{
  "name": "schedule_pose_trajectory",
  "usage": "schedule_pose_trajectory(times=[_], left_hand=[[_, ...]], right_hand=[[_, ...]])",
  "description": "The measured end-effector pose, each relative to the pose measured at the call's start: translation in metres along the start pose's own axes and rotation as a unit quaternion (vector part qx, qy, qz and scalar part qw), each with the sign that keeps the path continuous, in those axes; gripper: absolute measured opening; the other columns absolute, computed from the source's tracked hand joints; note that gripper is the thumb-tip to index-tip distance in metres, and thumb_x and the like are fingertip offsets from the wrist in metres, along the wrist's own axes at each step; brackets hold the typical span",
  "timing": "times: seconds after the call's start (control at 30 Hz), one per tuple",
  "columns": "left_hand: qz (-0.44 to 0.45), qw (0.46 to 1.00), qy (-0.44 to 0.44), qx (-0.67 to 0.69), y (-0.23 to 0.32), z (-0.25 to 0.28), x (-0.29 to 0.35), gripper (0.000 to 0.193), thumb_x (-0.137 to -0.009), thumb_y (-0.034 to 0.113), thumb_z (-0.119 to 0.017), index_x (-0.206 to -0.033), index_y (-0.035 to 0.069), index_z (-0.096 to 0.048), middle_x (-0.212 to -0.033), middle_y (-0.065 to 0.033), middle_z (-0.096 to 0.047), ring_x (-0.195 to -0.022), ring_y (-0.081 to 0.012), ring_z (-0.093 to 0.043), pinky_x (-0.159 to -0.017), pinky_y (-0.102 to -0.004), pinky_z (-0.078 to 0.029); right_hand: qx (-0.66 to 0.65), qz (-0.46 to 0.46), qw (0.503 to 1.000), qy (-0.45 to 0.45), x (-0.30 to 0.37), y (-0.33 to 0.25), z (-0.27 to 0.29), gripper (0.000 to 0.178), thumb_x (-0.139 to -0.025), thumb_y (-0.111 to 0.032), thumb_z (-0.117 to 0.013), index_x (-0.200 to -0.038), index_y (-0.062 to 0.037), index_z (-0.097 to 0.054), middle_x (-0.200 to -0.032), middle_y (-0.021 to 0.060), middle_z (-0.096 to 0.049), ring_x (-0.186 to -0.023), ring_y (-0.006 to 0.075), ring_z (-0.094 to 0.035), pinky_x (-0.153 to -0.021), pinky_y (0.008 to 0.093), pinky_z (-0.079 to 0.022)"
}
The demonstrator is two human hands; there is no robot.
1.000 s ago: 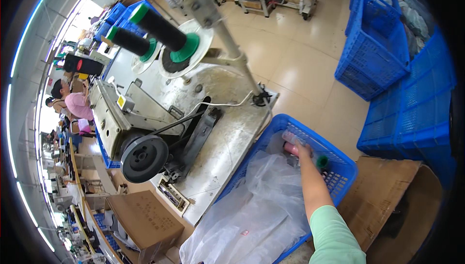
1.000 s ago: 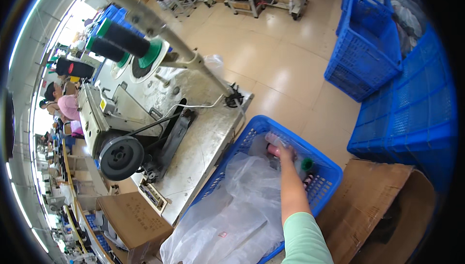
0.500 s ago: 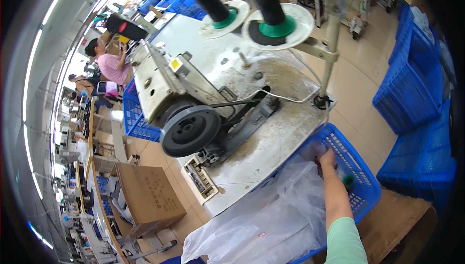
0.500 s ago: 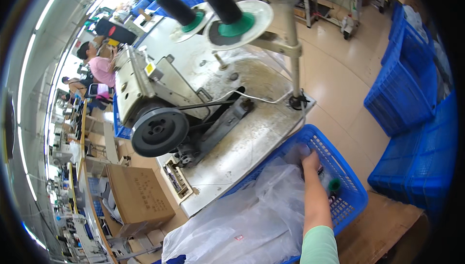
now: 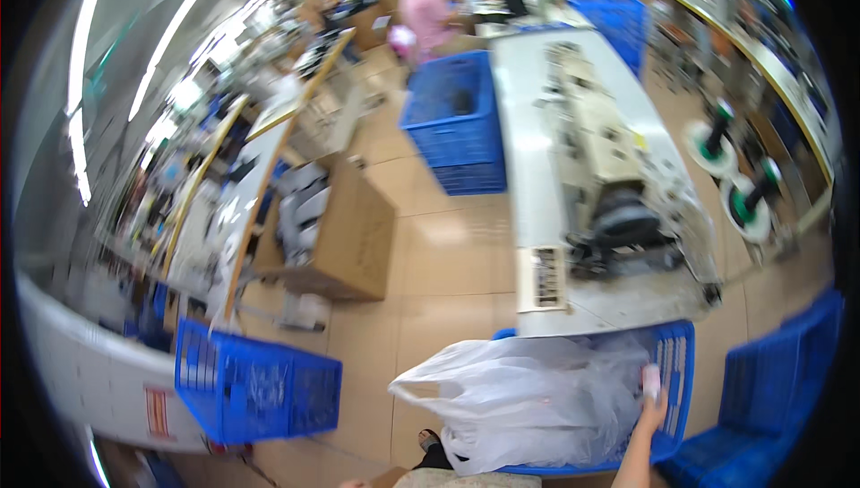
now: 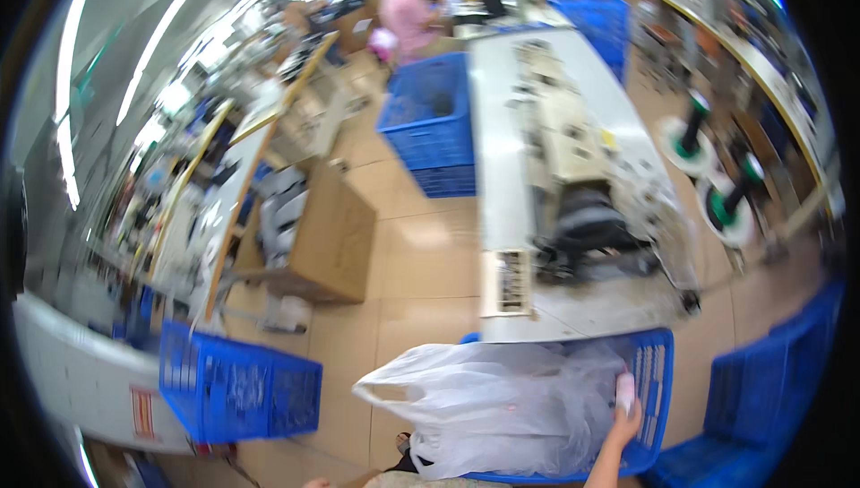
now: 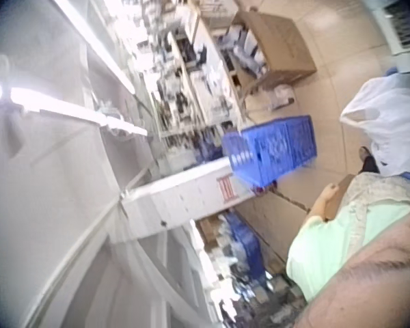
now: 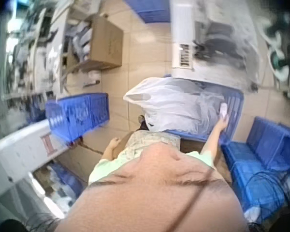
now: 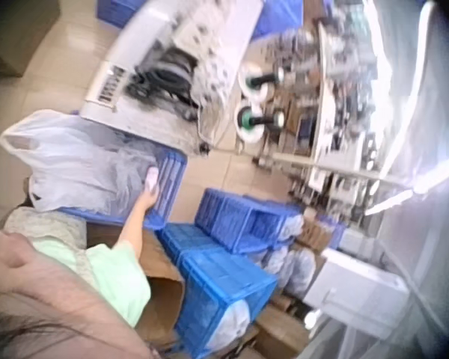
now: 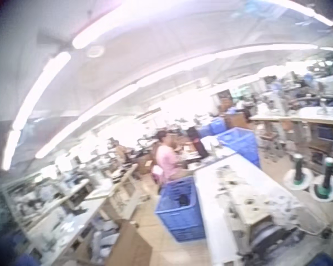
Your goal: The person retrieves a bottle, applies lotion to their hands, and rubs them together. Then, the person aligns shoe fabric pieces and stitches them together using a sewing machine.
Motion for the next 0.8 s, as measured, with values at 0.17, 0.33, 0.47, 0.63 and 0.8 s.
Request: schedule_pose_trajectory(times=[0.17, 0.33, 0.47, 0.63, 0.8], left_hand=[[-0.066, 0.994, 0.050, 0.068, -0.017, 0.019, -0.003, 0.049, -0.087, 0.044, -0.062, -0.114, 0.003, -0.068, -0.109, -0.0209, -0.069, -0.103, -0.0364, -0.065, -0.090, -0.0436, -0.051], [-0.177, 0.967, 0.167, 0.076, -0.030, 0.092, 0.011, 0.066, -0.086, 0.042, -0.065, -0.142, 0.010, -0.047, -0.142, -0.0188, -0.049, -0.128, -0.0369, -0.050, -0.105, -0.0446, -0.043], [-0.284, 0.878, 0.376, 0.087, -0.062, 0.142, 0.076, 0.070, -0.084, 0.039, -0.069, -0.144, 0.014, -0.043, -0.144, -0.0146, -0.047, -0.133, -0.0363, -0.045, -0.110, -0.0469, -0.039], [-0.240, 0.860, 0.433, 0.126, -0.133, 0.141, 0.113, 0.070, -0.080, 0.039, -0.073, -0.140, 0.013, -0.048, -0.137, -0.0116, -0.053, -0.130, -0.0356, -0.046, -0.109, -0.0491, -0.038], [-0.056, 0.813, 0.391, 0.428, -0.226, 0.127, 0.100, 0.057, -0.082, 0.030, -0.076, -0.130, 0.010, -0.052, -0.124, -0.0100, -0.062, -0.117, -0.0307, -0.059, -0.102, -0.0465, -0.047]], right_hand=[[0.064, 0.291, 0.929, -0.220, 0.218, -0.174, -0.021, 0.053, -0.092, -0.027, -0.069, -0.136, -0.0006, -0.055, -0.124, 0.0168, -0.064, -0.122, 0.0339, -0.056, -0.103, 0.0413, -0.043], [0.092, 0.281, 0.768, -0.568, 0.464, -0.263, -0.132, 0.066, -0.071, -0.019, -0.075, -0.130, 0.0018, -0.057, -0.124, 0.0182, -0.063, -0.111, 0.0286, -0.063, -0.095, 0.0388, -0.049], [0.216, 0.333, 0.550, -0.735, 0.657, -0.253, -0.204, 0.076, -0.073, -0.035, -0.076, -0.136, -0.0025, -0.050, -0.118, 0.0195, -0.067, -0.106, 0.0349, -0.067, -0.091, 0.0406, -0.053], [0.263, 0.293, 0.334, -0.856, 0.828, -0.219, -0.237, 0.092, -0.075, -0.035, -0.080, -0.148, -0.0037, -0.033, -0.117, 0.0214, -0.067, -0.107, 0.0328, -0.067, -0.091, 0.0397, -0.053], [0.271, 0.119, 0.184, -0.937, 0.934, -0.191, -0.265, 0.098, -0.080, -0.027, -0.082, -0.153, -0.0002, -0.021, -0.126, 0.0198, -0.061, -0.111, 0.0264, -0.063, -0.093, 0.0374, -0.051]])
Point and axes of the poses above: each hand's wrist, its own x-axis away from the middle knuckle, its own z-axis out of the back of the hand, y = z × x, the point moved 4 cm from there along -x, towards the middle knuckle
